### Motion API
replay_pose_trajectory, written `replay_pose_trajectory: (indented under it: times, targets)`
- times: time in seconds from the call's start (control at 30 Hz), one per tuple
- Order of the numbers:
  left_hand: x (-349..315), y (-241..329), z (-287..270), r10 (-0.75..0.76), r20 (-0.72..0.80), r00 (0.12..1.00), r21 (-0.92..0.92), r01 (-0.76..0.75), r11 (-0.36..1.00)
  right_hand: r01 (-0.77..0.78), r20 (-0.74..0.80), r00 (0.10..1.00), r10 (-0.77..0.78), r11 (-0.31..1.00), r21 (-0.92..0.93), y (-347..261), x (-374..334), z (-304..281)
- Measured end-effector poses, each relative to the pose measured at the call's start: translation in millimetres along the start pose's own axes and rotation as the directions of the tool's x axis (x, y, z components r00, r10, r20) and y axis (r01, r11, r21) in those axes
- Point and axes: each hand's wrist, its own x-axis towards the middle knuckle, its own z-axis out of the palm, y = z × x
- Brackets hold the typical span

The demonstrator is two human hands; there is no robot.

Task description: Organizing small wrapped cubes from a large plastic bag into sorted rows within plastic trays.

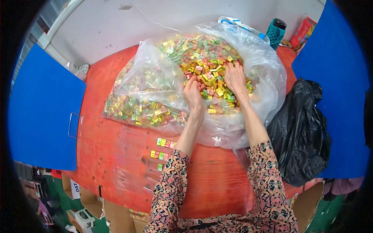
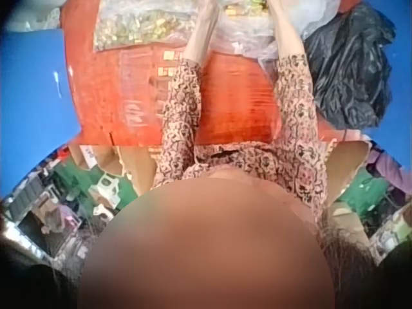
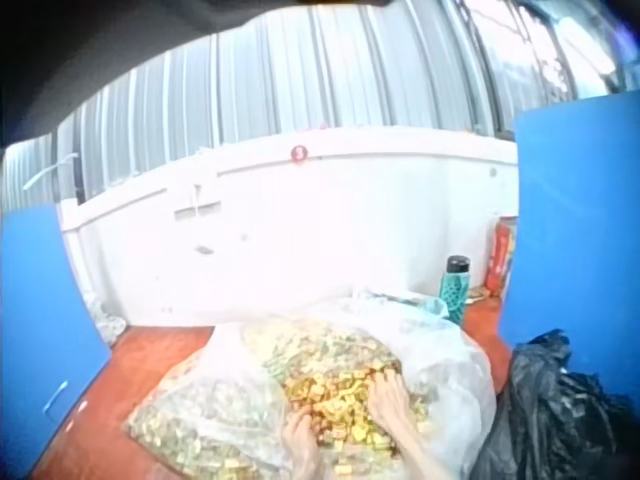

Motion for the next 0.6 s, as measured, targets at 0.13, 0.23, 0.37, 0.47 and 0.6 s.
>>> replay_pose_trajectory:
  times: [0.13, 0.23, 0.37, 0.47, 0.6]
  targets:
    - [5, -4, -2, 0.113, 0.006, 0.994, -0.012, -0.113, 0.994, -0.124, 0.150, 0.981, 0.120, 0.992, 0.019, -11, 28, 9]
    - [18, -4, -12, 0.006, 0.101, 0.995, -0.094, 0.003, 0.996, -0.170, 0.209, 0.963, 0.169, 0.985, -0.013, -10, 45, 15]
    - [21, 1, -12, -0.106, 0.177, 0.978, -0.139, 0.132, 0.981, -0.190, 0.264, 0.943, 0.202, 0.979, -0.068, -1, 49, 17]
    - [21, 7, -13, -0.192, 0.196, 0.962, -0.070, 0.208, 0.976, -0.242, 0.426, 0.885, 0.187, 0.967, 0.077, -2, 49, 10]
    - [20, 8, -14, -0.164, 0.221, 0.961, -0.083, 0.186, 0.979, -0.274, 0.493, 0.852, 0.177, 0.953, 0.130, -10, 51, -9]
